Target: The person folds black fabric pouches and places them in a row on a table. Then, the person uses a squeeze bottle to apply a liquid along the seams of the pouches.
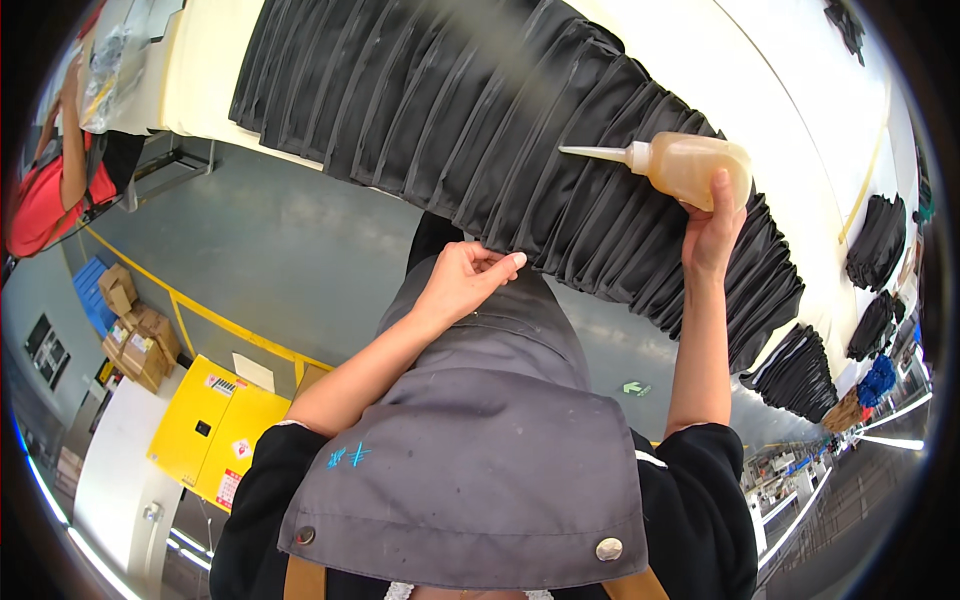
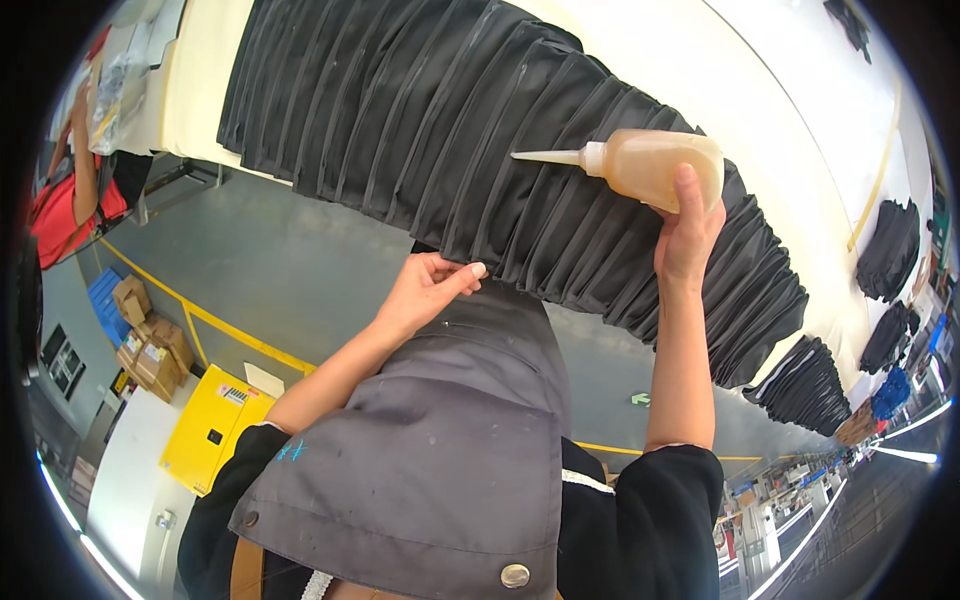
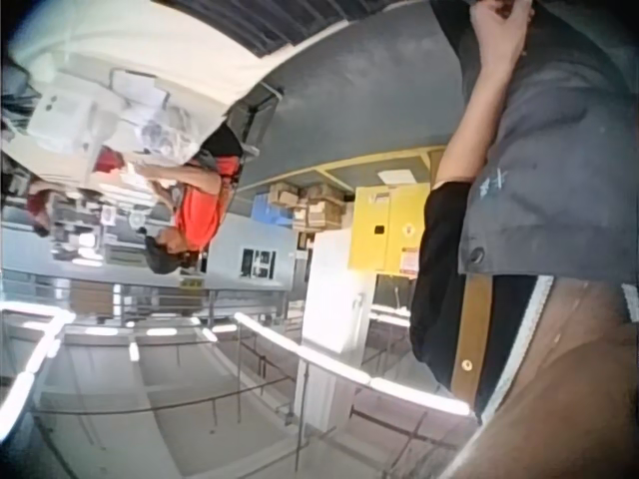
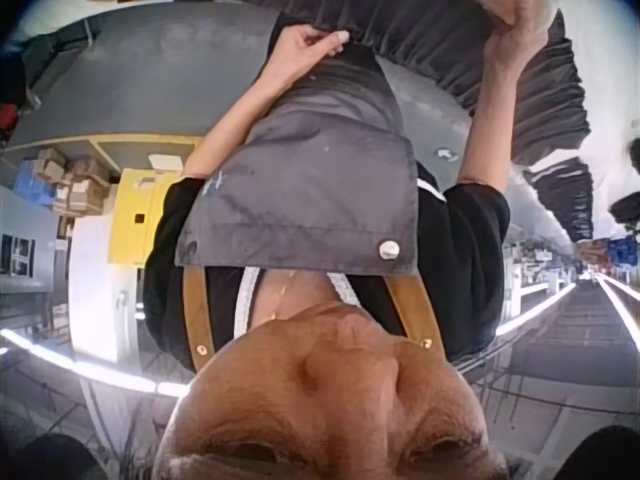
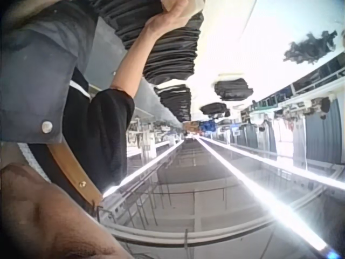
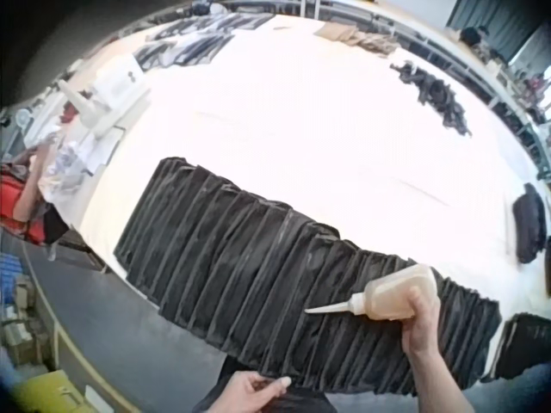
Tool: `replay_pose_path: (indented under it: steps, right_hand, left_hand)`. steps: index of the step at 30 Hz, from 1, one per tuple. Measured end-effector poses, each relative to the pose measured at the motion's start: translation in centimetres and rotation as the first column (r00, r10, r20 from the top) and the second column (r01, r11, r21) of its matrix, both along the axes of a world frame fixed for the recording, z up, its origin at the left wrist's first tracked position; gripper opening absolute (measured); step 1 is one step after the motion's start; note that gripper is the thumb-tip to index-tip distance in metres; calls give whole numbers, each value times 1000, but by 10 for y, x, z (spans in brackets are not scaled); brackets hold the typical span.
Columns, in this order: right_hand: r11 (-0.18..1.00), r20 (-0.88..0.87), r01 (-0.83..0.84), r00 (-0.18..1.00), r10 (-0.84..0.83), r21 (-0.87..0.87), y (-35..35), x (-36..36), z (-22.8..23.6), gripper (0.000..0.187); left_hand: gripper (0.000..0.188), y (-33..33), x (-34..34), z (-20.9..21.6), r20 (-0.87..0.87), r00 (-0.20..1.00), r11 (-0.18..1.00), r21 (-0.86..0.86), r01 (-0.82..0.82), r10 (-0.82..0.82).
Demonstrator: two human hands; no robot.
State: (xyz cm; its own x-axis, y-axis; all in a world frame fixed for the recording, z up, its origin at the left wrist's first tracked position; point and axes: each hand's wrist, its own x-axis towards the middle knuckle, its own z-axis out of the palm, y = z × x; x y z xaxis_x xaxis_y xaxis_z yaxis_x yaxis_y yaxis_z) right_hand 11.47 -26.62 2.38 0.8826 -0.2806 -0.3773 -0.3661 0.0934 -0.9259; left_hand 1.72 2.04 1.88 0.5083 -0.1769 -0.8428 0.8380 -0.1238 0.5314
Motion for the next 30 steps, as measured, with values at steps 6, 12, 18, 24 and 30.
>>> replay_pose_path:
  steps: [6, 12, 18, 24, 30]
  right_hand:
    - [1000, -45, -28, 999, 28, 9, 4, -20, -2, 49]
    - [992, -70, -123, 990, 121, -19, 8, -38, -1, 52]
    - [972, -123, -237, 964, 235, 2, 7, -46, 6, 57]
    - [869, -251, 177, 966, -63, 462, -1, -44, 9, 60]
    - [424, -100, 203, 963, -251, 883, -39, -8, 13, 54]
  left_hand:
    - [45, 0, 0, 1, 26, 1000, 1000, 6, -5, 5]
    - [45, -1, 0, 1, 32, 999, 1000, 6, -16, 16]
    - [42, -1, -3, 0, 48, 998, 999, -8, -42, 42]
    - [38, -1, -8, -1, 52, 998, 999, -38, -37, 39]
    - [35, -8, -7, 4, -5, 998, 987, -149, 60, -61]
